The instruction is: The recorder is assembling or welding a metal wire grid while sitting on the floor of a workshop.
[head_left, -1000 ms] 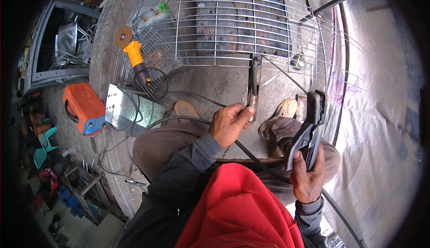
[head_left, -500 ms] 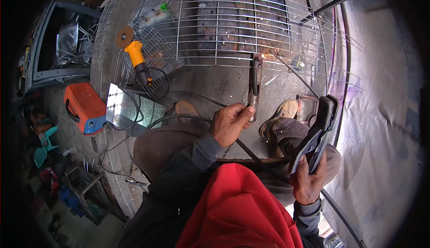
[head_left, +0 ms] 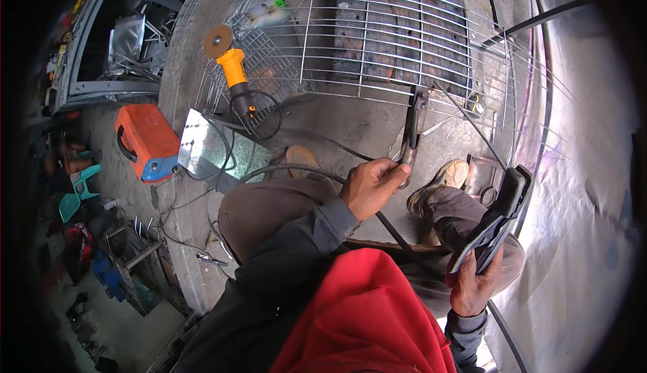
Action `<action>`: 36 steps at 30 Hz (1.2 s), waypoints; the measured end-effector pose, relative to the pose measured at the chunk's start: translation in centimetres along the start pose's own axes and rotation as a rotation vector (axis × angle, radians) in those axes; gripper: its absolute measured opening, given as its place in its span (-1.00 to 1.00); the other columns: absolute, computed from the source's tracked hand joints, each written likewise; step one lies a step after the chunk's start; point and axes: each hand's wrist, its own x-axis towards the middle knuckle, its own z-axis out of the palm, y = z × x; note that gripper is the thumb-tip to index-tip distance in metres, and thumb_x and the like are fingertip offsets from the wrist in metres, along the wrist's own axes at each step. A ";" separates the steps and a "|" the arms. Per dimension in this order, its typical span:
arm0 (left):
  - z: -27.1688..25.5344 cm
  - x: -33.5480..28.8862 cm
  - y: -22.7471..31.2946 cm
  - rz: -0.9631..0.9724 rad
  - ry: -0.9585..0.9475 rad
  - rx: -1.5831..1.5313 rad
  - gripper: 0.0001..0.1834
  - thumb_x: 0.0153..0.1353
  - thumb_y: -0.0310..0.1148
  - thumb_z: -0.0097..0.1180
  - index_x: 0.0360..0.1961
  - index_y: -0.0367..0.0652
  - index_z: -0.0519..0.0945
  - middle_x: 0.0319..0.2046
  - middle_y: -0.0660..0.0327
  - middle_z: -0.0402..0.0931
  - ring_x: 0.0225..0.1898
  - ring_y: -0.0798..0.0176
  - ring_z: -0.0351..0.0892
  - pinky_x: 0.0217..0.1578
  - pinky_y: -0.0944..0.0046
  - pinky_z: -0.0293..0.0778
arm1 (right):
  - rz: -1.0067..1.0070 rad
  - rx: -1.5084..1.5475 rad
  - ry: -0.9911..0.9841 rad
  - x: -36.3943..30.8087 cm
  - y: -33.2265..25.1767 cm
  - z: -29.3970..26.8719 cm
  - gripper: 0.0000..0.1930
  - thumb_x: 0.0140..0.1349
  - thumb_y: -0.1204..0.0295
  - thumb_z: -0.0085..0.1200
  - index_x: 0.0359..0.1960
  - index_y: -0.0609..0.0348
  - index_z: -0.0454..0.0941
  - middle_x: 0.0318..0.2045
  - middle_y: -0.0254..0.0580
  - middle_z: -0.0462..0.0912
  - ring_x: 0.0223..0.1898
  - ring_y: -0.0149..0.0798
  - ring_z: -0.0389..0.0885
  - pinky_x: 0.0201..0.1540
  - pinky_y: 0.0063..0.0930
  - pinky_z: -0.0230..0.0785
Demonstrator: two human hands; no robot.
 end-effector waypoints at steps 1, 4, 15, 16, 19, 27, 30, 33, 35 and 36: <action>0.0 -0.1 -0.1 0.010 0.001 -0.024 -0.60 0.28 -0.09 0.07 -0.31 -0.31 0.57 -0.48 0.29 0.52 -0.45 0.48 0.45 -0.40 0.44 0.40 | -0.015 0.018 -0.003 -0.4 0.9 -0.2 -0.65 0.34 0.40 -0.08 0.10 0.23 0.23 -0.60 -0.32 0.45 -0.76 -0.49 0.35 -0.75 -0.67 0.15; -1.2 -0.9 -0.1 0.037 0.043 -0.070 -0.63 0.27 -0.12 0.09 -0.27 -0.30 0.56 -0.49 0.30 0.51 -0.44 0.49 0.45 -0.40 0.44 0.39 | -0.042 0.226 -0.019 -0.6 0.8 1.2 -0.63 0.28 0.42 -0.02 0.08 0.23 0.24 -0.50 -0.23 0.48 -0.74 -0.45 0.37 -0.75 -0.64 0.18; -23.2 -2.1 5.7 0.229 0.864 0.044 -0.76 0.21 -0.20 0.15 -0.30 -0.16 0.54 -0.49 0.38 0.50 -0.50 0.54 0.42 -0.45 0.49 0.35 | -0.071 0.381 -0.374 1.5 2.4 6.3 -0.61 0.17 0.52 -0.05 0.05 0.35 0.27 -0.36 -0.29 0.51 -0.43 -0.47 0.47 -0.40 -0.64 0.35; -24.6 -1.6 4.2 0.227 0.869 0.046 -0.76 0.21 -0.20 0.15 -0.30 -0.16 0.54 -0.49 0.38 0.50 -0.50 0.54 0.42 -0.45 0.49 0.35 | -0.139 0.321 -0.367 1.7 1.9 6.9 -0.60 0.14 0.49 0.01 0.03 0.33 0.31 -0.39 -0.31 0.52 -0.45 -0.47 0.48 -0.40 -0.62 0.35; -24.7 0.3 2.7 0.072 0.854 -0.106 -0.71 0.25 -0.13 0.10 -0.28 -0.16 0.55 -0.49 0.37 0.48 -0.53 0.51 0.38 -0.46 0.48 0.35 | -0.105 0.185 -0.487 1.6 3.8 7.4 -0.59 -0.10 0.56 0.16 -0.16 0.29 0.35 -0.48 -0.12 0.58 -0.50 -0.26 0.60 -0.39 -0.46 0.41; -22.6 0.3 4.3 0.253 0.831 0.102 -0.67 0.23 -0.16 0.12 -0.13 -0.19 0.53 -0.35 0.32 0.56 -0.36 0.48 0.47 -0.37 0.46 0.36 | -0.193 0.093 -0.472 1.8 5.0 7.6 -0.50 -0.18 0.49 0.37 -0.19 0.28 0.37 -0.53 -0.09 0.59 -0.52 -0.13 0.64 -0.42 -0.41 0.44; -22.8 0.2 4.1 0.256 0.813 0.195 -0.66 0.22 -0.18 0.15 -0.10 -0.18 0.52 -0.34 0.33 0.57 -0.33 0.50 0.48 -0.36 0.46 0.36 | -0.180 0.073 -0.488 2.4 4.9 7.7 -0.49 -0.19 0.48 0.39 -0.19 0.27 0.37 -0.53 -0.10 0.59 -0.50 -0.14 0.66 -0.42 -0.40 0.45; -22.4 0.2 4.5 0.265 0.800 0.254 -0.67 0.20 -0.21 0.18 -0.10 -0.17 0.51 -0.34 0.34 0.57 -0.34 0.54 0.47 -0.37 0.48 0.35 | -0.234 0.076 -0.500 2.6 5.0 7.8 -0.48 -0.19 0.47 0.39 -0.19 0.27 0.37 -0.53 -0.10 0.59 -0.50 -0.14 0.66 -0.42 -0.40 0.45; -22.2 0.4 4.5 0.271 0.784 0.249 -0.68 0.19 -0.25 0.19 -0.10 -0.18 0.51 -0.35 0.35 0.57 -0.35 0.56 0.47 -0.38 0.50 0.33 | -0.164 0.094 -0.513 2.3 5.5 8.0 -0.49 -0.19 0.49 0.38 -0.18 0.27 0.36 -0.53 -0.09 0.60 -0.50 -0.14 0.66 -0.43 -0.40 0.44; -22.1 0.4 4.4 0.280 0.768 0.244 -0.69 0.18 -0.29 0.21 -0.10 -0.18 0.51 -0.36 0.35 0.57 -0.36 0.57 0.46 -0.39 0.53 0.32 | -0.162 0.097 -0.517 2.3 5.6 8.0 -0.49 -0.19 0.49 0.38 -0.18 0.27 0.36 -0.53 -0.09 0.60 -0.50 -0.14 0.66 -0.43 -0.40 0.44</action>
